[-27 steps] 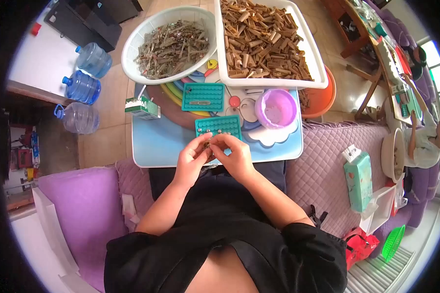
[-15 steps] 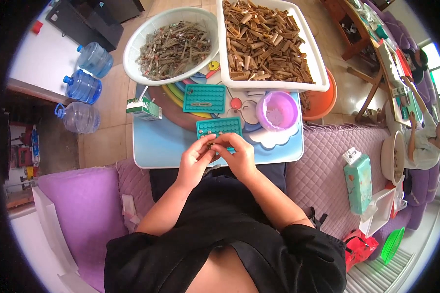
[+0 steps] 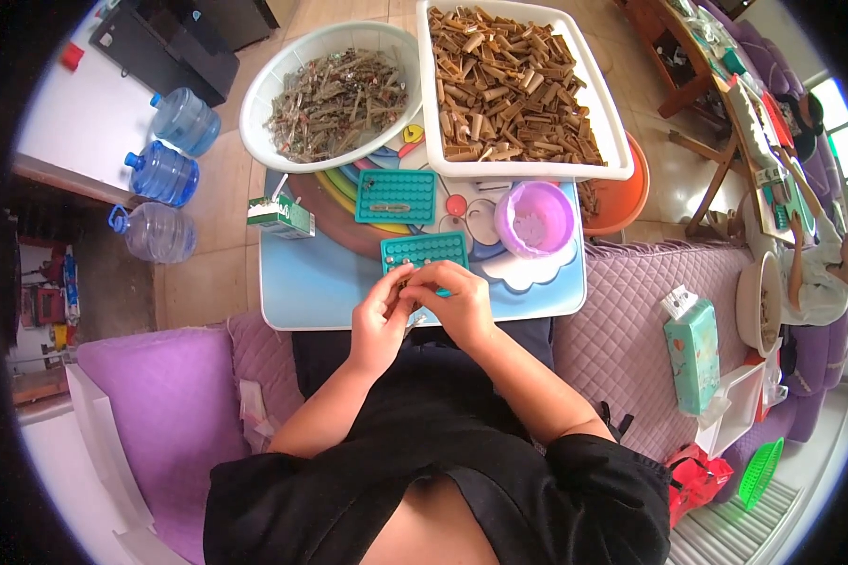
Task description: The person assembles small wooden pieces and metal pins into finished parts by hand, taking components from a plastic tray and a storage bowl and fitting them together.
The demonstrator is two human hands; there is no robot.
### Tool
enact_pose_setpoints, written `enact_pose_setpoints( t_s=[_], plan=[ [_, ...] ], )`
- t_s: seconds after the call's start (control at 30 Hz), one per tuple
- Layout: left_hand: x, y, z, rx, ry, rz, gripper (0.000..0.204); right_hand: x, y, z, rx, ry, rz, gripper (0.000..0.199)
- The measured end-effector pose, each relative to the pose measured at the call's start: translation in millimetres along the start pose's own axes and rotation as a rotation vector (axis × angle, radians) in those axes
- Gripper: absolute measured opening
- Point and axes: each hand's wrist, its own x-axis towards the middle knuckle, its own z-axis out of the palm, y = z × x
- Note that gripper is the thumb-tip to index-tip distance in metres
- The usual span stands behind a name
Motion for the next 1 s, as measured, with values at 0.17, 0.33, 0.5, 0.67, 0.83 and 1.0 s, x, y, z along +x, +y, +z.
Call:
enact_pose_setpoints(
  t_s=[0.17,0.33,0.5,0.67,0.83,1.0],
  plan=[
    [-2,-5,0,-0.067,0.059,0.008,0.034,6,-8,2,-0.058,-0.035,-0.008,0.013],
    [0,-6,-3,-0.082,0.072,0.006,0.034,6,-6,6,-0.027,-0.019,-0.029,0.012],
    [2,12,4,-0.214,0.008,-0.028,0.034,5,-6,-1,0.015,0.045,-0.020,0.012],
    [1,21,7,-0.302,-0.031,-0.089,0.036,6,-5,-7,-0.074,0.044,-0.120,0.013],
    [0,26,7,-0.316,-0.049,-0.106,0.036,3,0,-11,-0.149,0.070,-0.236,0.015],
    [1,26,6,-0.321,-0.072,-0.109,0.037,6,-8,-16,-0.263,0.069,-0.359,0.016]
  ],
)
